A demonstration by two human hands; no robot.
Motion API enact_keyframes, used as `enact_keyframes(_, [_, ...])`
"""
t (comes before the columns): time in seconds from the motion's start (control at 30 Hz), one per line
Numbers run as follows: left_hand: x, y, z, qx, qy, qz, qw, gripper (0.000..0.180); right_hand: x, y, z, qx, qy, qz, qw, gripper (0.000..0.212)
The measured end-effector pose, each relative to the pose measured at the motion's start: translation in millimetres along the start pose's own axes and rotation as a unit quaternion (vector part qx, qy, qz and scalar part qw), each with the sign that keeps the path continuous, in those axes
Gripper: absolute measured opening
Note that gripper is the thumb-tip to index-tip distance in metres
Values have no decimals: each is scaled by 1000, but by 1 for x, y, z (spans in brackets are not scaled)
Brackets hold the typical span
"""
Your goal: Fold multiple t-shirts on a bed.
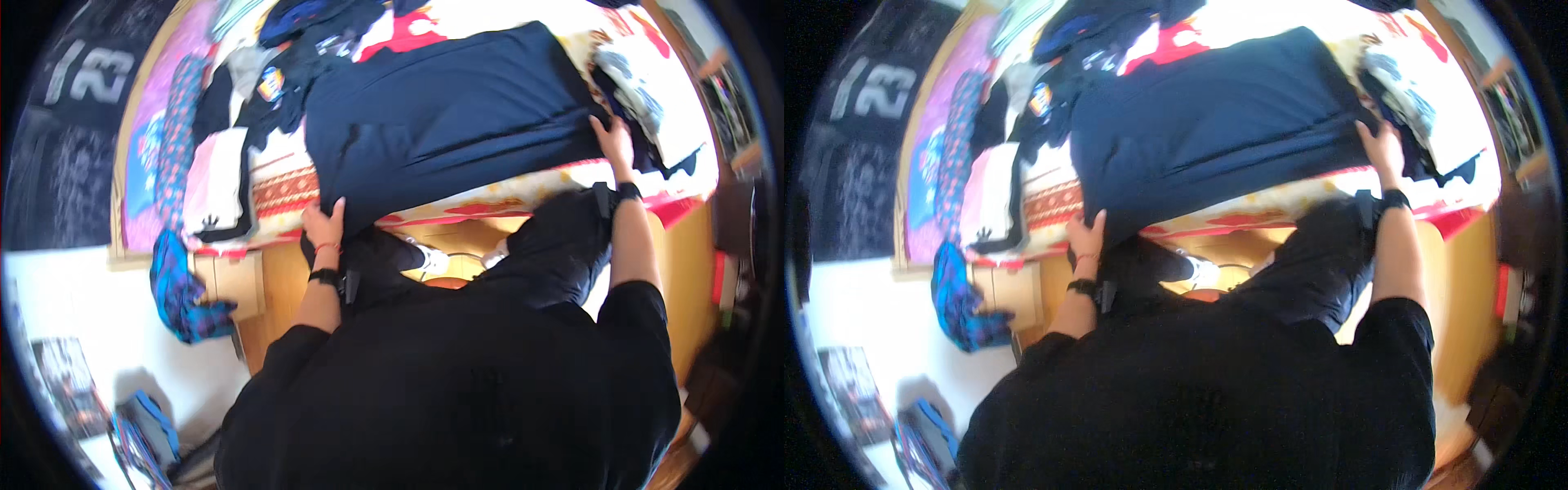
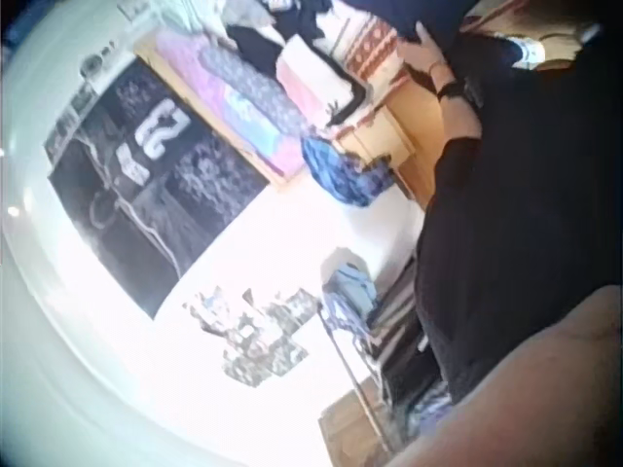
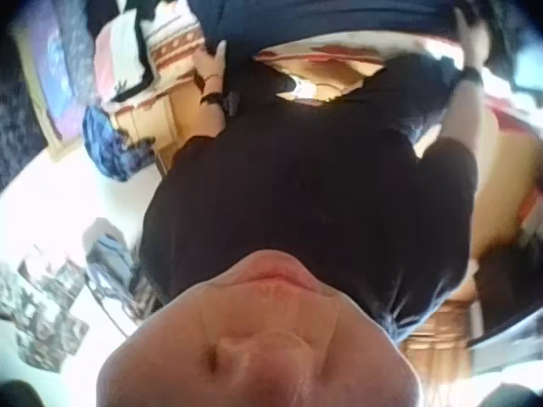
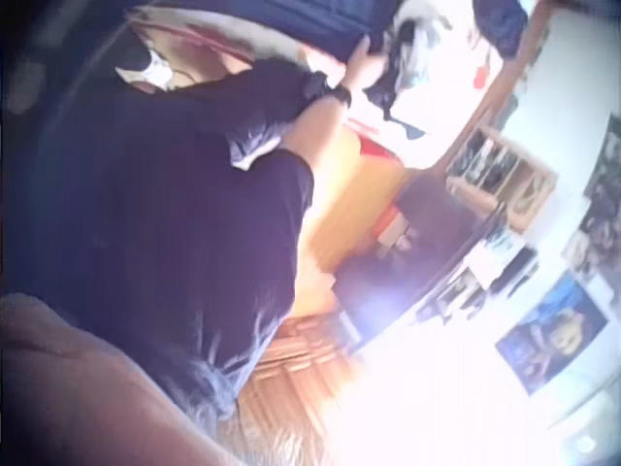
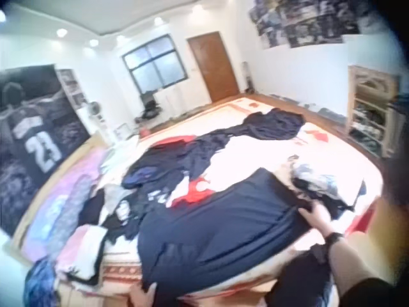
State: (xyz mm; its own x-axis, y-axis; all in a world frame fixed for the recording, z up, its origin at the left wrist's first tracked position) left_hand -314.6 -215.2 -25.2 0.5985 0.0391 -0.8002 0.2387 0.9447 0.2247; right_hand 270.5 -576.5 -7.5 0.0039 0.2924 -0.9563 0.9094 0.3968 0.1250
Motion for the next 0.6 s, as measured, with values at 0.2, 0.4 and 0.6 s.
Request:
enact_keyframes(0.2, [1, 4, 11, -121, 22, -24, 992, 72, -24, 2, -21, -4, 63, 125, 990, 36])
enact_keyframes(0.4, [-3, 0, 12, -124, 48, -37, 990, 73, -41, 5, -11, -51, 5, 169, 984, 31])
enact_keyframes(0.6, [8, 7, 7, -108, 63, -78, 989, 77, -12, 11, 3, -27, -215, -112, 970, 36])
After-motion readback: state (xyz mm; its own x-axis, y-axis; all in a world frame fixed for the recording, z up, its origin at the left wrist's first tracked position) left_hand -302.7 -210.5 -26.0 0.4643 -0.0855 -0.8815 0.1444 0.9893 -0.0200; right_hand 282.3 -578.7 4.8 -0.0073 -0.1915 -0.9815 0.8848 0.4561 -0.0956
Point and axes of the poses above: each hand's wrist, its own y-axis towards the middle knuckle, its own x-axis out of the palm, z = x × y, the point moved 4 cm from there along y, towards the middle knuckle, and after that the axes turned 12 degrees about -y, right-handed, at the moved point
